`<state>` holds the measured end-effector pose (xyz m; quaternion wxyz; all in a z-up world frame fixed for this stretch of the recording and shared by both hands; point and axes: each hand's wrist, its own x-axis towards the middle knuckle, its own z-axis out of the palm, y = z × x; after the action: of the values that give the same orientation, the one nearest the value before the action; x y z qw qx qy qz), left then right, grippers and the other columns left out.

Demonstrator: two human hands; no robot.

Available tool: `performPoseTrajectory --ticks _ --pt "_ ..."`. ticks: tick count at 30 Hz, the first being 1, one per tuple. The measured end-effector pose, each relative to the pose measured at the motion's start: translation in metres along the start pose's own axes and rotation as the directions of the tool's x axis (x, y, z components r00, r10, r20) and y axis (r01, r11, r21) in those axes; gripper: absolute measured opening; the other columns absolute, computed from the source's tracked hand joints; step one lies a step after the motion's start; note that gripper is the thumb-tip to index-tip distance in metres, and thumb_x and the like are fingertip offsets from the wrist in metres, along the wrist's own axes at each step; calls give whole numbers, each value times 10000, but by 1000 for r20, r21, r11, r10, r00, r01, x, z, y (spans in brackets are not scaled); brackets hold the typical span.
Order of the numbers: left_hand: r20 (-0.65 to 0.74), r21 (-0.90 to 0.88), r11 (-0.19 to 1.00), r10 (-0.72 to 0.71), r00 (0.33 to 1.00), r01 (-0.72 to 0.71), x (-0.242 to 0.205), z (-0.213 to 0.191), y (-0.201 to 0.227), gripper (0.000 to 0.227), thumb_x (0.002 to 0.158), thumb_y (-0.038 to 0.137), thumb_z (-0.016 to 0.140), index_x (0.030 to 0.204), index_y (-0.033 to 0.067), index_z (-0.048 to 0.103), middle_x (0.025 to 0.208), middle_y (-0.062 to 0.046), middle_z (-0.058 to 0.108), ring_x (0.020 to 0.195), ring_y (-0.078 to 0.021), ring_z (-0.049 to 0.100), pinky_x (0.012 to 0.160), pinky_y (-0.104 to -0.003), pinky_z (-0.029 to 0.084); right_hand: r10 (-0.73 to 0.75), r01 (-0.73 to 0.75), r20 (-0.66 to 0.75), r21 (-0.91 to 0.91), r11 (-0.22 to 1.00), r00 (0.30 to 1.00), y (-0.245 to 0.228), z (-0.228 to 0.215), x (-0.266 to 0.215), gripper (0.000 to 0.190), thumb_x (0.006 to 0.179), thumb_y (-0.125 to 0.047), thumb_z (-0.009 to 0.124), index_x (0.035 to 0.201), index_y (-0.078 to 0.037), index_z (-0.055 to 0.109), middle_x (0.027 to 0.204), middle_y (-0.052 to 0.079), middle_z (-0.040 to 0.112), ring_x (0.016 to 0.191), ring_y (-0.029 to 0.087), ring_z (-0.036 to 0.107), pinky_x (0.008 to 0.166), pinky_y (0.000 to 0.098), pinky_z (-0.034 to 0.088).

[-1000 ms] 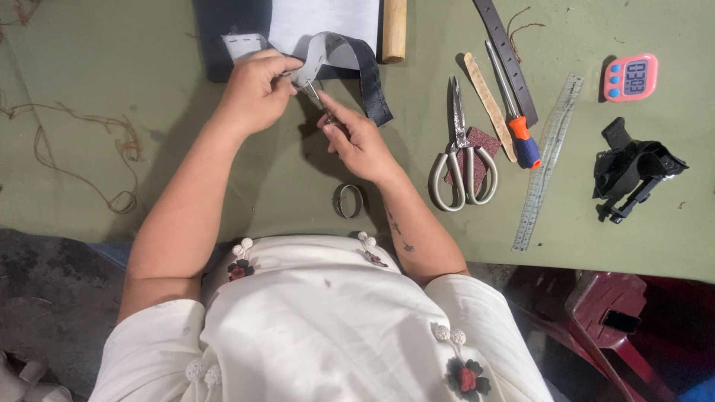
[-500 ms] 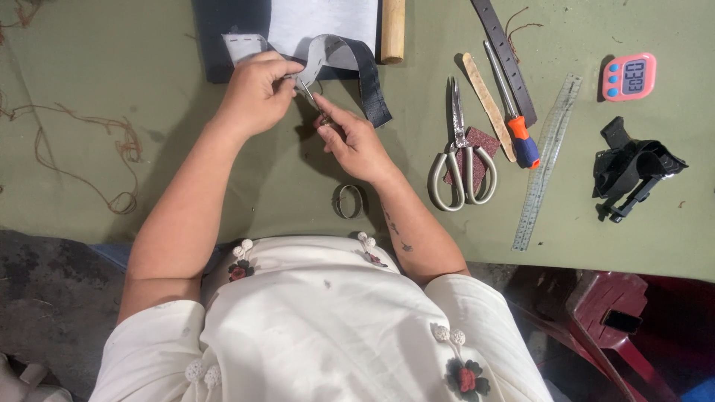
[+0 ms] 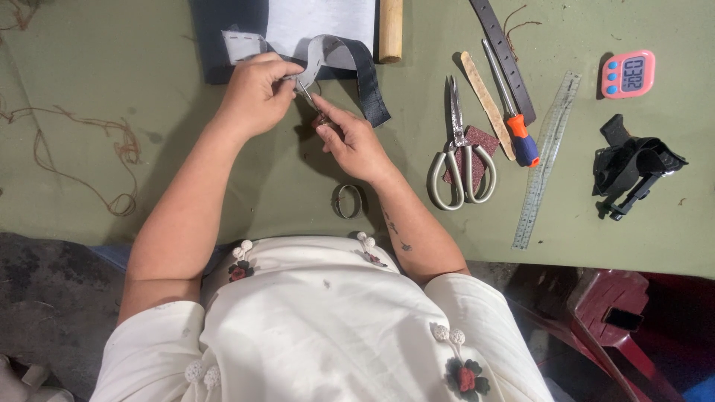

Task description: Using a hand awl to punch a series of holes into a leather strip for future stitching.

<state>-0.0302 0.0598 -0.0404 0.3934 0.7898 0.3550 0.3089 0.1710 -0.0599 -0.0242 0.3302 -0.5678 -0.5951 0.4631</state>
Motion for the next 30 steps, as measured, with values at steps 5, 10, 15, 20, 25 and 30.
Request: performPoseTrajectory --ticks 5,10,15,20,25,30 --pt "3 20 1000 -14 1000 14 0 -1 5 212 987 -14 650 1167 -6 761 989 -86 707 668 -192 597 636 -336 504 36 -36 -7 -1 999 999 -2 0 0 463 1068 -233 553 1525 -221 483 1052 23 647 695 126 695 760 236 600" --pt "-72 91 994 63 995 -57 -1 7 7 128 1011 37 663 1068 24 777 897 -70 707 757 -220 642 663 -358 493 -33 34 -42 19 999 999 5 4 0 448 1067 -208 560 1508 -161 495 1047 40 652 713 119 663 739 251 636" --pt "-158 262 953 198 967 -153 -2 23 10 111 1019 42 653 973 43 755 820 -71 682 703 -239 619 585 -373 473 -29 30 -64 4 1000 998 6 5 -1 446 1062 -220 549 1497 -131 501 1052 43 667 690 116 676 746 254 618" --pt "-157 421 898 208 965 -125 -1 32 18 152 1007 38 586 910 66 701 800 -40 664 737 -237 620 530 -392 473 -53 48 -88 -51 998 995 3 5 -2 444 1064 -236 536 1497 -144 503 1048 34 663 653 111 666 799 273 576" --pt "-107 464 881 157 982 -91 -7 44 23 136 984 63 600 914 93 713 812 -46 622 644 -252 591 485 -395 478 -88 73 -114 -127 989 990 10 6 1 446 1061 -242 531 1496 -154 500 857 -4 695 919 191 622 862 342 533" --pt "-122 439 892 179 976 -108 -13 38 34 143 1028 122 617 1074 116 753 868 -23 639 653 -231 611 491 -379 507 -105 86 -170 -114 990 980 16 7 2 432 1068 -340 519 1454 -147 543 919 14 700 914 196 627 827 344 527"
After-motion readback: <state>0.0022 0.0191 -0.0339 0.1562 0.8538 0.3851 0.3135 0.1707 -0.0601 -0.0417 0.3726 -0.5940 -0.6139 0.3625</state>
